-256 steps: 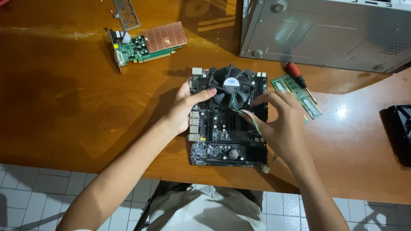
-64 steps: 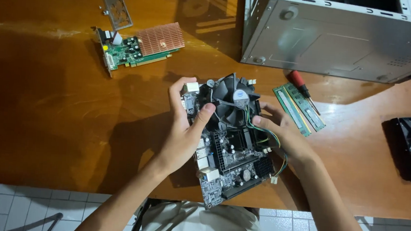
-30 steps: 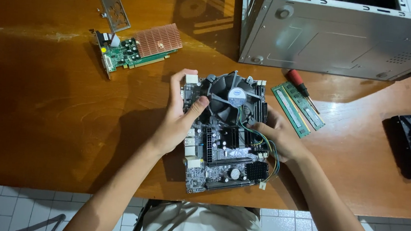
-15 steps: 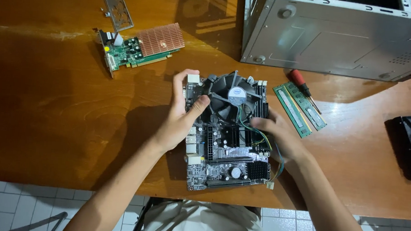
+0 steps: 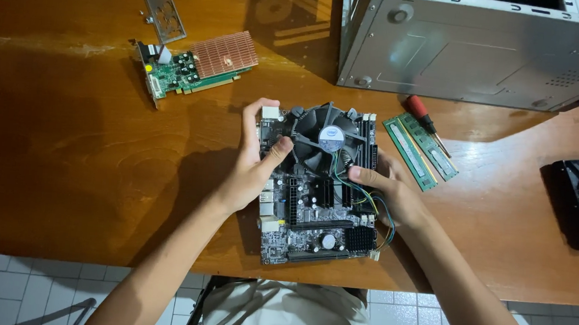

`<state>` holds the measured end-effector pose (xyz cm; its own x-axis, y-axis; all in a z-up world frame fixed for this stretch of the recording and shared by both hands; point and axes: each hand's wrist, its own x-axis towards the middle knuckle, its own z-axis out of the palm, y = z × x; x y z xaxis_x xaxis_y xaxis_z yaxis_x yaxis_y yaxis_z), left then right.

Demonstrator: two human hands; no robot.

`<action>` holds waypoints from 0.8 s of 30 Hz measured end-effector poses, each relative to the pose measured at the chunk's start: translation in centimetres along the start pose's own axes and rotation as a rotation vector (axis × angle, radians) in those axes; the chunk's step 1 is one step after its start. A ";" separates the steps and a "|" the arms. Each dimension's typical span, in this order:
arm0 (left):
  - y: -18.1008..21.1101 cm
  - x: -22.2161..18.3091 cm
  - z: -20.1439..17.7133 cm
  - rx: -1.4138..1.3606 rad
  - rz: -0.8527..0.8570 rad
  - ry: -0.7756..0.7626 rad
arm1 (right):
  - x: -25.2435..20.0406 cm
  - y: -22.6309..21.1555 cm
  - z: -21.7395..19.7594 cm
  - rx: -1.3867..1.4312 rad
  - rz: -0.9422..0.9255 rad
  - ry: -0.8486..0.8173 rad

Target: Installing a CPU into the motherboard socket and mounting the cooling fan assembly.

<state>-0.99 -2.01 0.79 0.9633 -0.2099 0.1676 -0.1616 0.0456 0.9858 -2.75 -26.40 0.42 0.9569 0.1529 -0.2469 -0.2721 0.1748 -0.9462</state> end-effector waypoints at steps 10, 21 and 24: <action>-0.4 -0.4 0.2 -0.005 0.009 0.018 | 0.5 1.7 -1.1 -0.080 0.040 0.045; -0.5 -0.3 0.2 -0.034 -0.054 0.015 | -0.9 -0.9 1.7 -0.023 -0.001 0.093; -0.4 0.4 -0.1 -0.118 -0.083 0.008 | -1.5 -0.9 2.1 0.000 -0.022 0.150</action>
<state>-0.48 -2.05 0.45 0.9740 -0.2102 0.0851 -0.0555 0.1430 0.9882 -4.13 -24.77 2.03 0.9670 0.0019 -0.2548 -0.2511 0.1765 -0.9517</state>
